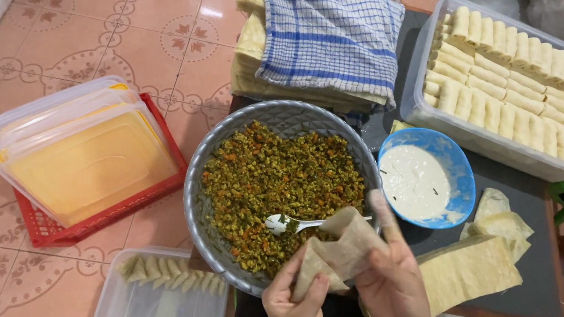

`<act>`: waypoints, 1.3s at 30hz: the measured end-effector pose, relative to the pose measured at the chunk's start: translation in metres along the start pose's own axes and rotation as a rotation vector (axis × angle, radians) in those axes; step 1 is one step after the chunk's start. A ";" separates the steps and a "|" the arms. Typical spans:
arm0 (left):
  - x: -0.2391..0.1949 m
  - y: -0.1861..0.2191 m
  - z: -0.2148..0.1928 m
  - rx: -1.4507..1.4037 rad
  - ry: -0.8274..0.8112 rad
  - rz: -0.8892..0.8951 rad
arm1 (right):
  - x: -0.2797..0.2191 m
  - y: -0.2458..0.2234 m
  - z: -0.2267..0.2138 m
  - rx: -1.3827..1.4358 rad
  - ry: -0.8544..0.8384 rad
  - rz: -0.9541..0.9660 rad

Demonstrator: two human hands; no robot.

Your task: The person is wrapping vegetable filling in pastry sheets to make spring rolls.

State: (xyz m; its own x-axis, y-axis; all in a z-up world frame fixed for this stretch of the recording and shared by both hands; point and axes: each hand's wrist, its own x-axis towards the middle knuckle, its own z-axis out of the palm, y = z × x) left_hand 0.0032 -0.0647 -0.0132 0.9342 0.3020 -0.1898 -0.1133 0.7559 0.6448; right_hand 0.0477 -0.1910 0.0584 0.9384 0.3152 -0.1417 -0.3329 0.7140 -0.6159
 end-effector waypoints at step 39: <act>0.004 -0.029 -0.037 0.100 0.283 -0.339 | 0.068 -0.143 -0.117 -2.461 0.009 -0.129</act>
State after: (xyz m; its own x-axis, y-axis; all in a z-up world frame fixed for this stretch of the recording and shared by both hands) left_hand -0.0021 -0.0639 -0.0606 0.7825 0.2046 -0.5881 0.2291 0.7837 0.5774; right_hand 0.1697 -0.3445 0.0462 0.9384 0.3425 -0.0463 0.3425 -0.9395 -0.0094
